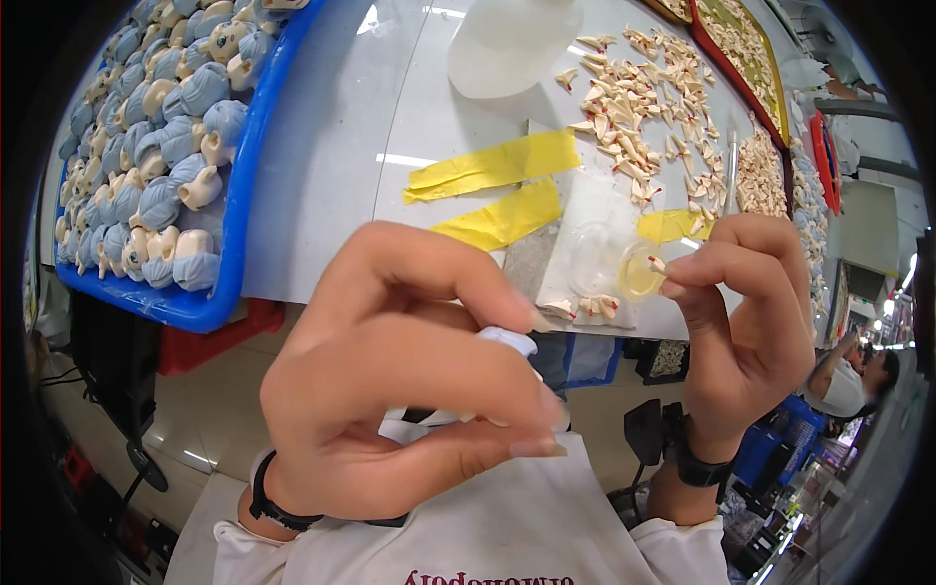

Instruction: The person assembles doll heads by attaching small, petal-shaped hair pieces to the top of the heads. They pick up a doll head from a blue tray, apply adhesive from a bottle, and then meticulously place individual hair pieces onto the head. The process is repeated for multiple doll heads, with the person occasionally picking up new pieces from trays on the table.

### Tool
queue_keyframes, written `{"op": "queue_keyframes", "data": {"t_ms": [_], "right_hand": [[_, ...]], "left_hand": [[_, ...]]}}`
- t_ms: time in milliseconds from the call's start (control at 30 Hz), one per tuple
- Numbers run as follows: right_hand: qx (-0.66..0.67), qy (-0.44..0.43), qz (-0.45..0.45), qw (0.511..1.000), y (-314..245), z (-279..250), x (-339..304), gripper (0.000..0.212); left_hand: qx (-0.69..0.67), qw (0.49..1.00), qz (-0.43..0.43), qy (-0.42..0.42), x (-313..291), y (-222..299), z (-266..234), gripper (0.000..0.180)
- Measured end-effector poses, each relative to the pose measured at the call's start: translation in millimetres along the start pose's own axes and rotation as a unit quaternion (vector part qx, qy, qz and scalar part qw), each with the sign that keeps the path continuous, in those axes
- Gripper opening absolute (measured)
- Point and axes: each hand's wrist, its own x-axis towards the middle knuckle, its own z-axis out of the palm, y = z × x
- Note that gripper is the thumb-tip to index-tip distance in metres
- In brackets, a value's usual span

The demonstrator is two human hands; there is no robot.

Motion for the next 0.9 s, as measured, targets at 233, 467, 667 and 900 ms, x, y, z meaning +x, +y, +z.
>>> {"op": "queue_keyframes", "data": {"t_ms": [233, 467, 667, 900], "right_hand": [[-0.097, -0.007, -0.055, 0.994, -5.4, -2.2, 3.9, 0.018], [0.03, 0.036, -0.007, 0.999, -9.3, -1.2, -2.3, 0.016], [0.185, -0.017, -0.006, 0.983, -24.2, -0.8, -8.2, 0.016], [0.227, -0.007, -0.019, 0.974, -33.9, 13.7, -5.7, 0.017]], "left_hand": [[-0.036, 0.996, 0.067, -0.047, 2.4, -13.9, -1.6, 0.032], [-0.181, 0.97, -0.138, 0.084, 2.2, 15.4, 16.8, 0.05], [-0.162, 0.975, -0.073, 0.133, 0.5, 3.0, 25.3, 0.048], [-0.125, 0.977, -0.102, 0.138, 3.2, 10.3, 32.4, 0.049]]}}
